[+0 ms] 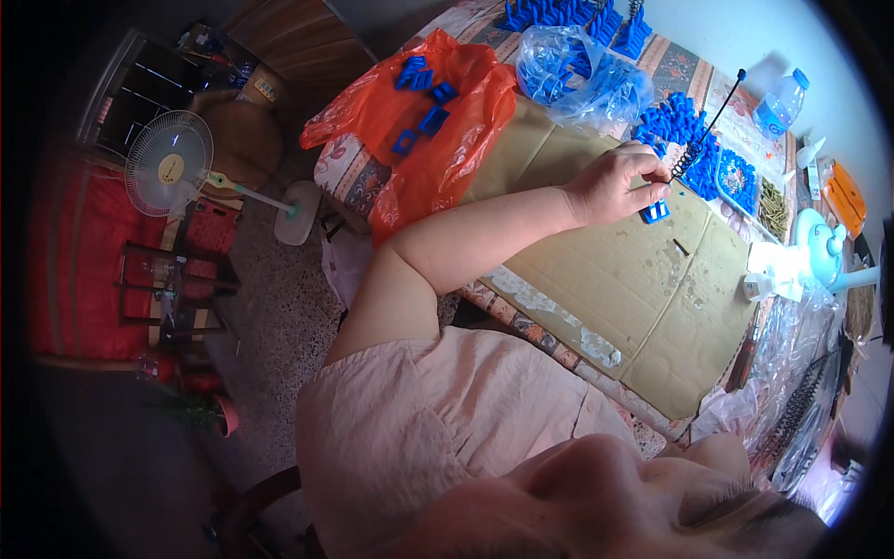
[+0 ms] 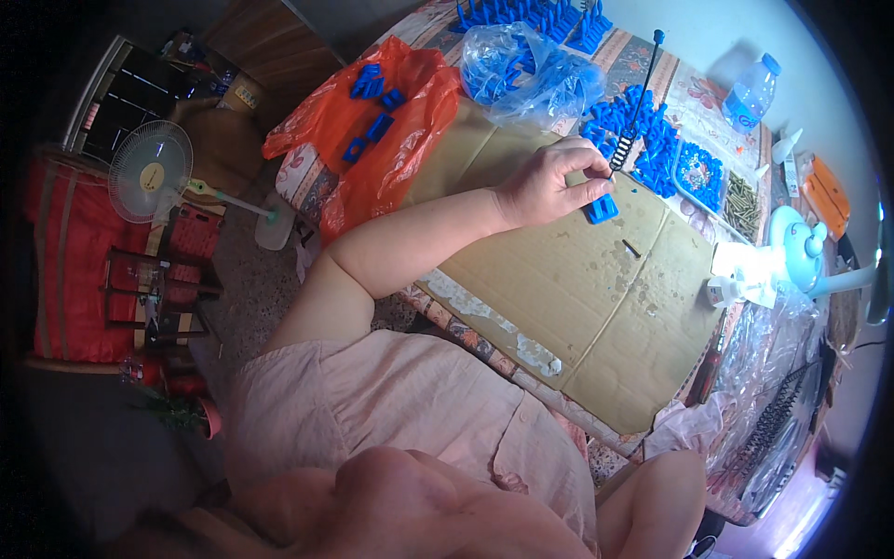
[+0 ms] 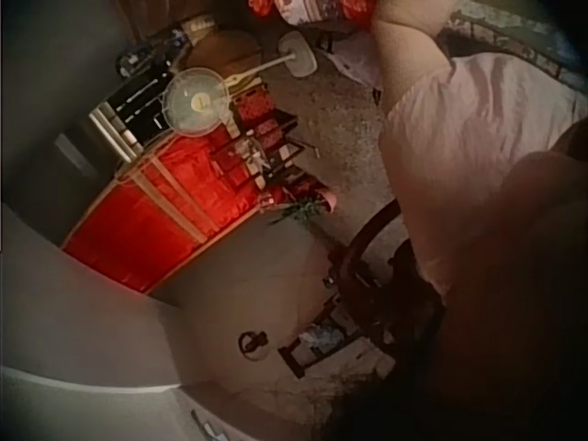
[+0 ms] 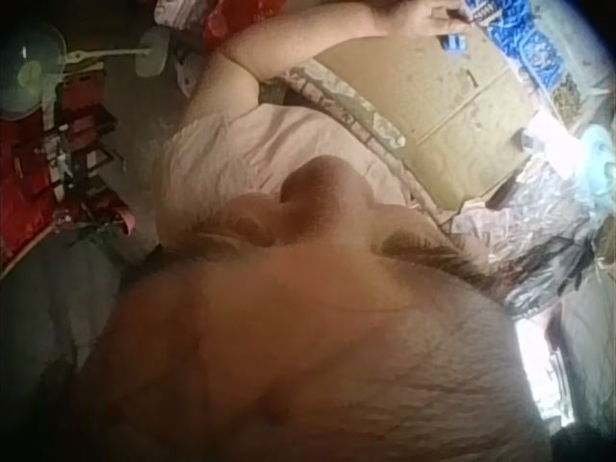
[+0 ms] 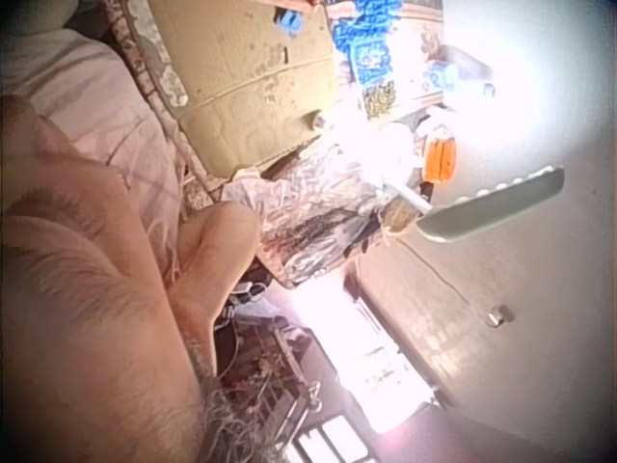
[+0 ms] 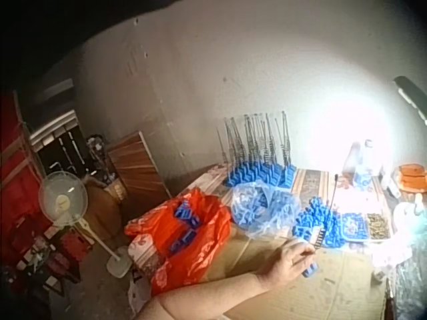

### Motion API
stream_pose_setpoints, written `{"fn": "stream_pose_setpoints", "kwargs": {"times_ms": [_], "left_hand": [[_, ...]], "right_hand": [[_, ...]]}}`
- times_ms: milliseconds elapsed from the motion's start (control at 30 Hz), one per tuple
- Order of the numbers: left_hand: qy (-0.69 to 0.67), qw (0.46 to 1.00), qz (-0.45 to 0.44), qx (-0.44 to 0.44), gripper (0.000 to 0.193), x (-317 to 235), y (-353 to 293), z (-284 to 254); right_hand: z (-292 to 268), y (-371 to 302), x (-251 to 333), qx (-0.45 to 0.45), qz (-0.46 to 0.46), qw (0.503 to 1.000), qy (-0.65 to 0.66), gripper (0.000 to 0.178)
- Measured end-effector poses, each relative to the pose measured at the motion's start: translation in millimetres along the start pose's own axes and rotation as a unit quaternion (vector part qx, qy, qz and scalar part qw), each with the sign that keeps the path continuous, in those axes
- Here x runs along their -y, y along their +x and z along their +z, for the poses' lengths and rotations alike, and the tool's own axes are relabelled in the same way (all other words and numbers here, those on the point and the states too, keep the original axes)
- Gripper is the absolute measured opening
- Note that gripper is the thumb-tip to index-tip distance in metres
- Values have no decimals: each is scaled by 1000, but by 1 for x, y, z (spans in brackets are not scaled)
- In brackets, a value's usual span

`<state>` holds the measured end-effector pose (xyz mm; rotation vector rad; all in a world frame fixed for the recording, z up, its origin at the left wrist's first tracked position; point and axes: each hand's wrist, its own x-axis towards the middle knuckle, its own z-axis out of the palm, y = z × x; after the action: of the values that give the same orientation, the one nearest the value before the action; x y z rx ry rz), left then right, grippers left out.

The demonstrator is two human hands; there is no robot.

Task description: The person assembles blue plastic housings by hand, inserting springs and small metal components into them.

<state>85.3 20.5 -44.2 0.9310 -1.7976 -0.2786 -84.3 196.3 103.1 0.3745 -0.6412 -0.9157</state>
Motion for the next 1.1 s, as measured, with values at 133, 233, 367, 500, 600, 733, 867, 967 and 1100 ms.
{"fn": "stream_pose_setpoints", "kwargs": {"times_ms": [133, 233, 367, 500, 600, 733, 867, 967, 1100], "left_hand": [[-4, 1000, -7, 1, 13, -2, 0, 0], [-3, 1000, -4, 1, 13, -2, 0, -1], [-5, 1000, -7, -2, 12, -2, 0, -1], [-4, 1000, 1, -3, 12, 0, 1, 1], [-8, 1000, -4, -2, 12, -1, 0, 0], [0, 1000, -3, -2, 12, 0, 0, -1], [-6, 1000, -4, -1, 12, 0, 0, 0], [1, 1000, 2, -3, 13, 0, 0, 0], [-2, 1000, -6, 1, 13, -1, 0, 0]], "right_hand": [[-1, -2, 0, -1, 0, 1000, 7, 23], [3, -6, 9, -2, 2, 1000, 13, 23], [3, -6, 7, -5, 3, 1000, 21, 22], [1, -3, 5, -6, 4, 1000, 30, 22], [3, -5, 9, -8, 8, 999, 38, 22], [0, -4, 5, -9, 14, 999, 50, 21], [-3, -3, -1, -10, 17, 998, 61, 21], [-2, -3, 1, -11, 20, 997, 67, 21], [0, -5, 4, -12, 22, 997, 74, 20]]}}
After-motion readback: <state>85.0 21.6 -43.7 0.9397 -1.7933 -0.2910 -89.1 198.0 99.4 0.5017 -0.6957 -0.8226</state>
